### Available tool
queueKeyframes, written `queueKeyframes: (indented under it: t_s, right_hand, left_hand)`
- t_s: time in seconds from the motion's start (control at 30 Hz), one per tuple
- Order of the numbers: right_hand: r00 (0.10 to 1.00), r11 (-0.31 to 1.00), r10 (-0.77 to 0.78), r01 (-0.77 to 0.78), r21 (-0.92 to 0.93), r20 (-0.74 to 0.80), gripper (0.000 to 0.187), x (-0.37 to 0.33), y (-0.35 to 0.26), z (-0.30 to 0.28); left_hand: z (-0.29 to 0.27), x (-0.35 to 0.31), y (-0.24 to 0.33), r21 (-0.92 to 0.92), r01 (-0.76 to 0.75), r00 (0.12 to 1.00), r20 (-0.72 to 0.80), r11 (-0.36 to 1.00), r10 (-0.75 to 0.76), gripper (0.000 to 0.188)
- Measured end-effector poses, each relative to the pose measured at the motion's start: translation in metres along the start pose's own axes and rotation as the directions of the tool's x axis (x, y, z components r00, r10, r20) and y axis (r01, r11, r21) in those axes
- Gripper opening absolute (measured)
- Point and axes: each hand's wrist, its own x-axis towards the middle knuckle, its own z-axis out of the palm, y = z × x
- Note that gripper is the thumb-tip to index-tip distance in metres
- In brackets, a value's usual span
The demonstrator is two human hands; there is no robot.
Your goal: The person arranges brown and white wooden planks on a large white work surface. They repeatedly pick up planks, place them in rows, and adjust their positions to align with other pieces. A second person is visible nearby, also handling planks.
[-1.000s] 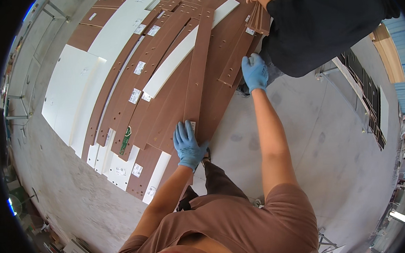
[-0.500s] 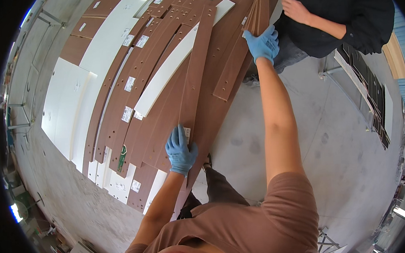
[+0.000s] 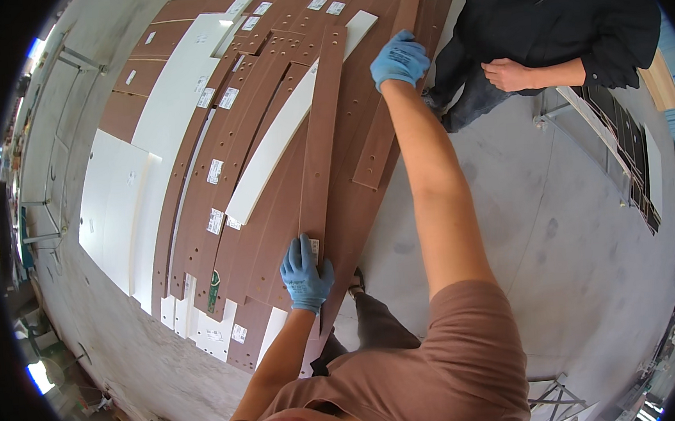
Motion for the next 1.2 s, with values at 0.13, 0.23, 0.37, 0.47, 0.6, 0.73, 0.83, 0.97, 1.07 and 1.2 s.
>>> queueKeyframes:
  t_s: [0.13,0.23,0.37,0.47,0.6,0.73,0.83,0.97,1.07,1.2]
  right_hand:
    - [0.995,0.967,-0.045,0.022,-0.253,-0.085,0.081,-0.003,-0.027,0.018]
    - [0.991,0.973,-0.089,0.108,-0.205,0.100,0.083,-0.009,-0.040,0.027]
    - [0.960,0.999,-0.015,0.004,0.043,0.280,0.081,-0.034,-0.048,0.035]
    - [0.975,0.997,-0.080,0.075,0.034,0.206,0.077,-0.042,-0.041,0.037]
    - [0.925,0.953,-0.272,0.298,0.062,-0.266,0.066,-0.022,0.008,0.028]
    - [0.957,0.992,0.128,-0.128,0.017,-0.259,0.079,0.013,0.040,0.028]
    - [0.975,0.945,0.185,-0.211,0.250,0.124,0.068,0.031,0.043,0.029]
    - [0.981,0.931,0.183,-0.193,0.310,0.060,0.065,0.029,0.041,0.024]
    - [0.985,0.873,0.173,-0.146,0.465,-0.017,0.067,0.027,0.053,0.010]
    - [0.968,0.718,0.182,-0.009,0.696,-0.176,0.074,0.027,0.061,0.001]
  left_hand:
    - [0.001,-0.001,0.001,0.011,-0.005,1.000,0.003,1.000,0.005,0.079]
    - [0.002,-0.002,0.001,0.022,-0.004,1.000,0.007,1.000,0.004,0.079]
    - [0.003,-0.002,0.000,0.033,-0.019,1.000,-0.003,0.999,0.019,0.079]
    - [0.004,-0.003,0.000,0.016,-0.020,1.000,-0.003,1.000,0.020,0.080]
    - [0.004,-0.003,0.001,0.040,-0.021,1.000,-0.019,0.999,0.022,0.081]
    - [0.003,-0.003,0.003,0.020,-0.004,1.000,0.004,1.000,0.004,0.081]
    - [0.001,-0.003,0.004,0.006,0.014,1.000,0.021,1.000,-0.014,0.081]
    - [0.000,-0.004,0.004,-0.006,0.018,0.999,0.029,1.000,-0.018,0.081]
    - [0.000,-0.006,0.005,-0.008,0.014,1.000,0.024,1.000,-0.014,0.081]
    - [0.001,-0.007,0.005,-0.003,0.010,1.000,0.023,1.000,-0.010,0.082]
